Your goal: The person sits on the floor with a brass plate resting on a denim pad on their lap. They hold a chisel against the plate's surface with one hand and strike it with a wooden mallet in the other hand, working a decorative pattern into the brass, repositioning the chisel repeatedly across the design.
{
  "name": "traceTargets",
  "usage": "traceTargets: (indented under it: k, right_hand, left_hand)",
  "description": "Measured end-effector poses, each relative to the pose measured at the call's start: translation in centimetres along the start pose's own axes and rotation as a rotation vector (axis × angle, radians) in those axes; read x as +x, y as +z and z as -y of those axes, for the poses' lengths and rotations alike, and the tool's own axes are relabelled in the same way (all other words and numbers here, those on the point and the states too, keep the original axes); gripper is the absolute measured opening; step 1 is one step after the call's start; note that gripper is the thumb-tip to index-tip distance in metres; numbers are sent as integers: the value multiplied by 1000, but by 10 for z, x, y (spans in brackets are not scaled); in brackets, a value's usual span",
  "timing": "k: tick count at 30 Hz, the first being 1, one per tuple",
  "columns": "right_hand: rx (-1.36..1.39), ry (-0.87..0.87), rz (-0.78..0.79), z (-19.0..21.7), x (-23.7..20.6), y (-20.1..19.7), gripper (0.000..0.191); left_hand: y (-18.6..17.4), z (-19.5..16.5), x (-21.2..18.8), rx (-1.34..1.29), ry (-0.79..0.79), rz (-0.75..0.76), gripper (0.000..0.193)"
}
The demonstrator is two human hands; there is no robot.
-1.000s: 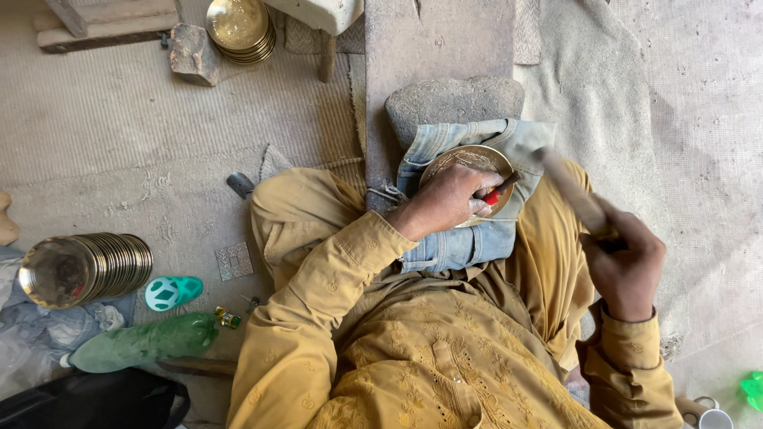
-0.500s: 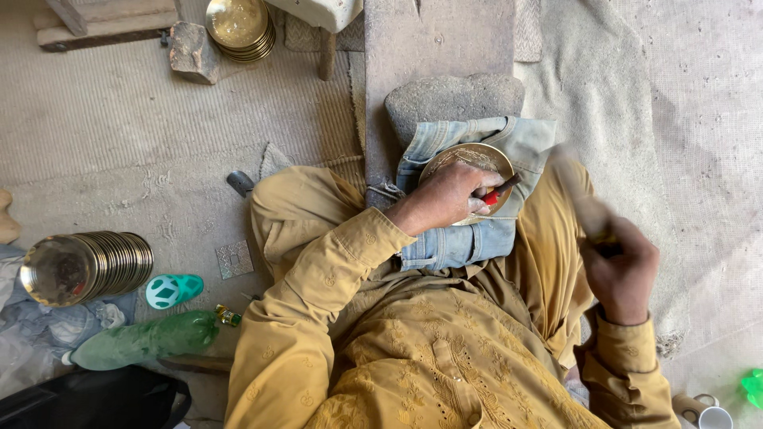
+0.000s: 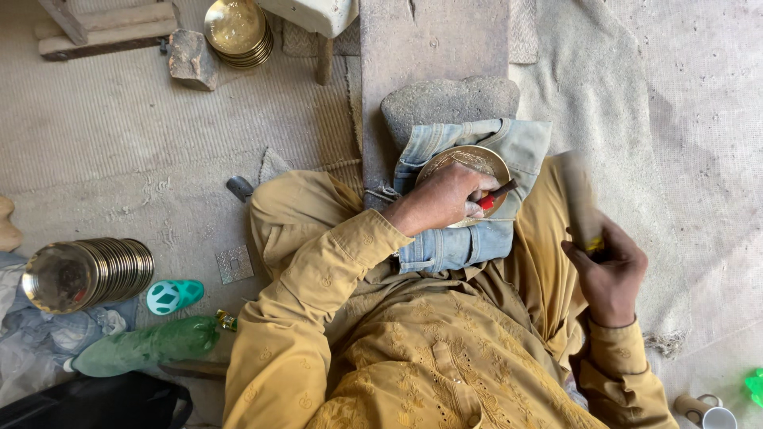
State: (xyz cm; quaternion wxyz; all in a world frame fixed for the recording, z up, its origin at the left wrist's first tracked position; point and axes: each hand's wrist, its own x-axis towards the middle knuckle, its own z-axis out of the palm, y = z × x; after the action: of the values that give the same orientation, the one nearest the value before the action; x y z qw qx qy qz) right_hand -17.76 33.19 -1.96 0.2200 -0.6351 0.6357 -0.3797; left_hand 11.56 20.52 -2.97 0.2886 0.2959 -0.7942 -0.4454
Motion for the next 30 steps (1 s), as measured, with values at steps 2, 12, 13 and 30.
traceTargets:
  k: [2,12,13,30]
  right_hand:
    - [-40,34,-7,3,-5,2,53]
    - [18,75,15,7,-25,17,50]
    - [-59,75,23,7,-27,18,45]
    - [111,87,12,30,-57,32,54]
  left_hand:
    - [-3,0,-4,15,18,0,47]
    - [-7,2,-21,105,-28,83,40]
    - [-6,3,-22,114,-74,114,39]
    - [-3,-1,-49,147,25,112,39]
